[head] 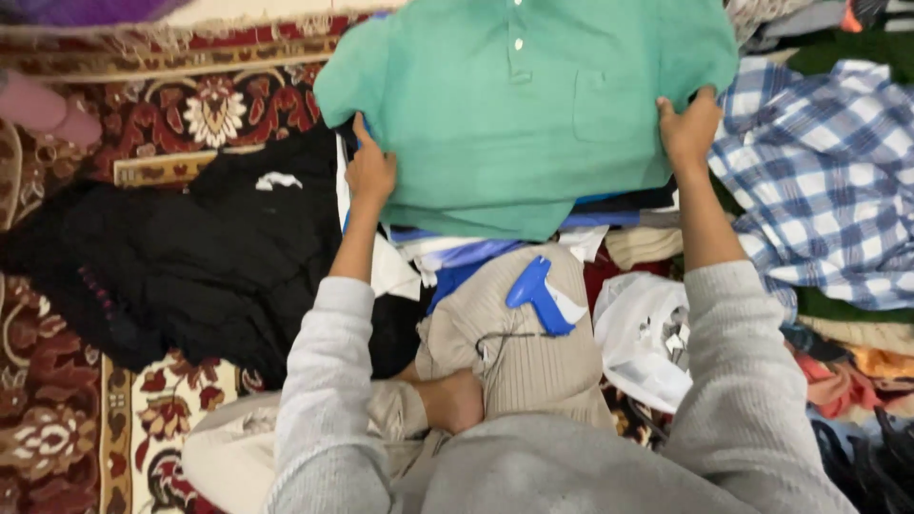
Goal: The person sits on the floor and uses a blue handheld tagging gun to attach tags to the collars of several shirts. They handle a blue long-sleeved shirt, a green polo shirt, and two black shirts, applying tags to each before moving them aside.
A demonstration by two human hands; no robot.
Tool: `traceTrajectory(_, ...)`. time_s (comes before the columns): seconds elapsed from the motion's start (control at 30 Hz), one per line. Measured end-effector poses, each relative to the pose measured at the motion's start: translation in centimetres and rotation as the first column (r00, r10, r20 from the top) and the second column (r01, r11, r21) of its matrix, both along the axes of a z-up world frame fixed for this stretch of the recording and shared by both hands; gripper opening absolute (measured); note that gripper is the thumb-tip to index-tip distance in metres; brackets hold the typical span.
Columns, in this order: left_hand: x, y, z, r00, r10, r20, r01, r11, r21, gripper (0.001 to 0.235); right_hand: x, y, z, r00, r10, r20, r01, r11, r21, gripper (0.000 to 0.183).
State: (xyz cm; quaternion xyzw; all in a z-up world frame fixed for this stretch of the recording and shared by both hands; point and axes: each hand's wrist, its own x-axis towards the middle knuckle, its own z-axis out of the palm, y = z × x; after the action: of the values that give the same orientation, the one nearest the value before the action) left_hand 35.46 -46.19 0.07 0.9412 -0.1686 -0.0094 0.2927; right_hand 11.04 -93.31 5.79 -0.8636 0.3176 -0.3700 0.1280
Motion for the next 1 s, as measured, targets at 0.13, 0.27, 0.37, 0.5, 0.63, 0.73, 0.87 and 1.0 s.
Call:
traceTrajectory(0.13,-2.4,-2.2,-0.9,0.924,0.121,0.363,-0.164,0.982,0.090,0.073,0.1,7.3,4.7,0.996,-0.022,0.091,0.043,0.973,-0.227,0.050)
traceTrajectory(0.27,-7.2,-4.1,0.8,0.867,-0.049,0.496,0.010,0.997,0.081,0.068,2.0,12.6,3.7,0.967,0.234,-0.099,-0.254,0.875,-0.413,0.059)
traceTrajectory(0.37,-8.9,-4.3,-3.0,0.901,-0.077,0.427,0.028,0.992,0.121,0.057,2.0,16.6,3.3,0.821,0.356,-0.446,-0.449,0.886,-0.118,0.063)
traceTrajectory(0.5,-10.5,-2.5,-5.0,0.968,-0.029,0.248,-0.012,0.987,0.163,0.060,3.0,13.3,-4.8,0.805,0.411,-0.428,-0.509,0.849,-0.142,0.059)
traceTrajectory(0.63,-12.7,0.3,-5.8,0.989,-0.081,0.121,0.062,0.986,0.152,0.065,4.7,13.3,-5.8,0.744,0.341,-0.574,-0.452,0.890,-0.058,0.059)
traceTrajectory(0.73,-14.0,4.2,-5.7,0.989,-0.092,0.114,0.064,0.971,0.229,0.073,6.1,14.4,-6.7,0.730,0.256,-0.634,-0.433,0.890,-0.139,0.044)
traceTrajectory(0.87,-13.0,12.3,-12.7,0.930,0.265,0.256,-0.342,0.877,0.337,0.069,7.1,21.9,-5.8,0.712,0.312,-0.629,-0.560,0.793,-0.240,0.038)
traceTrajectory(1.0,-14.5,23.6,-12.1,0.833,0.550,0.057,-0.531,0.765,0.365,0.077,9.2,30.7,-8.5,0.592,0.534,-0.604,-0.706,0.705,-0.070,0.031)
